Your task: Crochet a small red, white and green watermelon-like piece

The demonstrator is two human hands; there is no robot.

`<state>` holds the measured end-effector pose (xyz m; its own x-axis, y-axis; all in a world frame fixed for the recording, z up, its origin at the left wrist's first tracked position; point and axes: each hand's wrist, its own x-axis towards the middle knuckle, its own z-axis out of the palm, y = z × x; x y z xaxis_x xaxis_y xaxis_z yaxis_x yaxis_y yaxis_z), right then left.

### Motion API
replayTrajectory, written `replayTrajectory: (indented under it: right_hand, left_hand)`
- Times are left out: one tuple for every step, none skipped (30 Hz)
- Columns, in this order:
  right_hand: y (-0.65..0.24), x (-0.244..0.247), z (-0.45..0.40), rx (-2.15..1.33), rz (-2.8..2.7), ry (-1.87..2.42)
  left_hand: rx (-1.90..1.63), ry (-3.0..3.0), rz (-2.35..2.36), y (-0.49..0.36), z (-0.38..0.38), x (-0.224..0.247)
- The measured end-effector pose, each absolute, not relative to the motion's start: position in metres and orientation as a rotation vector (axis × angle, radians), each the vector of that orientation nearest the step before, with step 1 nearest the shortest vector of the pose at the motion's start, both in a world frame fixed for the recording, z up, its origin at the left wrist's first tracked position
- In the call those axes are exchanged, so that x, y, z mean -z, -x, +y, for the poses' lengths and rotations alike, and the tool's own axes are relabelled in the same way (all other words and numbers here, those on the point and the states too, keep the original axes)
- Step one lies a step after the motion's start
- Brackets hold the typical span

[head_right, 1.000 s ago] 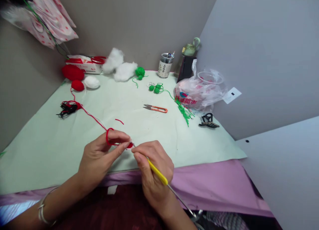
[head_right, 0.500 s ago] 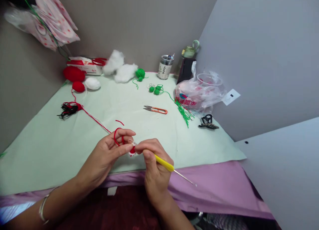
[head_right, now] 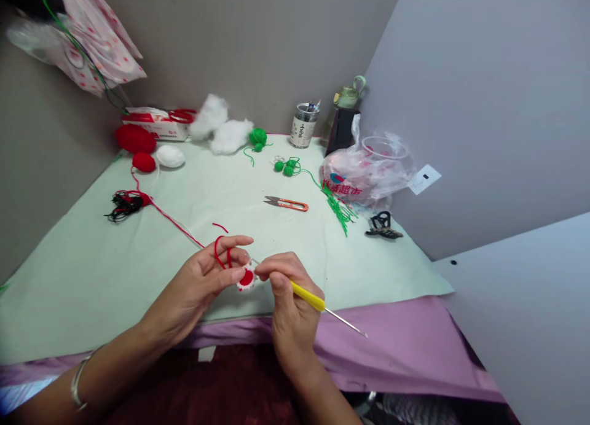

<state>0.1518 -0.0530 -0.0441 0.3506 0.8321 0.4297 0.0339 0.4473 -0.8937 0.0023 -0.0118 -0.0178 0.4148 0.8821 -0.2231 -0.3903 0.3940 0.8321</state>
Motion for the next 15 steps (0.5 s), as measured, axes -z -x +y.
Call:
replayTrajectory:
  right_hand:
    - [-0.1522,0.0428,-0.0532,-0.618,-1.115,1.003]
    - [-0.1524,0.0415,-0.0535,-0.598,-1.131,1.022]
    - [-0.1526,0.0404,-0.0538,-0.585,-1.146,1.040]
    - [-0.1527,0.0396,-0.0541,-0.577,-1.158,1.052]
    - [-0.1529,0.0389,-0.0542,-0.574,-1.168,1.062]
    - [-0.1530,0.0385,-0.0542,-0.574,-1.178,1.068]
    - [-0.1532,0.0383,-0.0539,-0.573,-1.190,1.074]
    - [-0.1532,0.0381,-0.0536,-0.573,-1.208,1.080]
    - [-0.1532,0.0379,-0.0531,-0.578,-1.228,1.088]
    - [-0.1529,0.0376,-0.0526,-0.592,-1.252,1.093]
    - [-0.1524,0.0371,-0.0522,-0.617,-1.275,1.096]
    - [-0.1516,0.0365,-0.0518,-0.645,-1.289,1.097]
    - [-0.1507,0.0357,-0.0516,-0.672,-1.294,1.097]
    - [-0.1497,0.0349,-0.0514,-0.690,-1.288,1.094]
    - [-0.1489,0.0341,-0.0514,-0.700,-1.274,1.092]
  left_hand:
    - [-0.919,-0.780,0.748,-0.0025,-0.0120,0.0178]
    - [-0.925,-0.778,0.748,-0.0027,-0.0121,0.0178]
    - [-0.927,-0.775,0.748,-0.0028,-0.0121,0.0178]
    - [-0.926,-0.773,0.748,-0.0029,-0.0120,0.0177]
    - [-0.925,-0.772,0.747,-0.0028,-0.0117,0.0176]
    - [-0.925,-0.772,0.744,-0.0026,-0.0114,0.0176]
    - [-0.926,-0.772,0.741,-0.0024,-0.0111,0.0176]
    - [-0.930,-0.773,0.738,-0.0023,-0.0108,0.0177]
    - [-0.937,-0.774,0.736,-0.0023,-0.0108,0.0180]
    - [-0.947,-0.776,0.735,-0.0026,-0.0112,0.0185]
    - [-0.960,-0.781,0.734,-0.0032,-0.0118,0.0192]
    - [-0.973,-0.790,0.731,-0.0041,-0.0125,0.0200]
    - [-0.984,-0.801,0.728,-0.0050,-0.0133,0.0208]
    - [-0.987,-0.814,0.726,-0.0057,-0.0138,0.0214]
    - [-0.982,-0.831,0.726,-0.0057,-0.0136,0.0218]
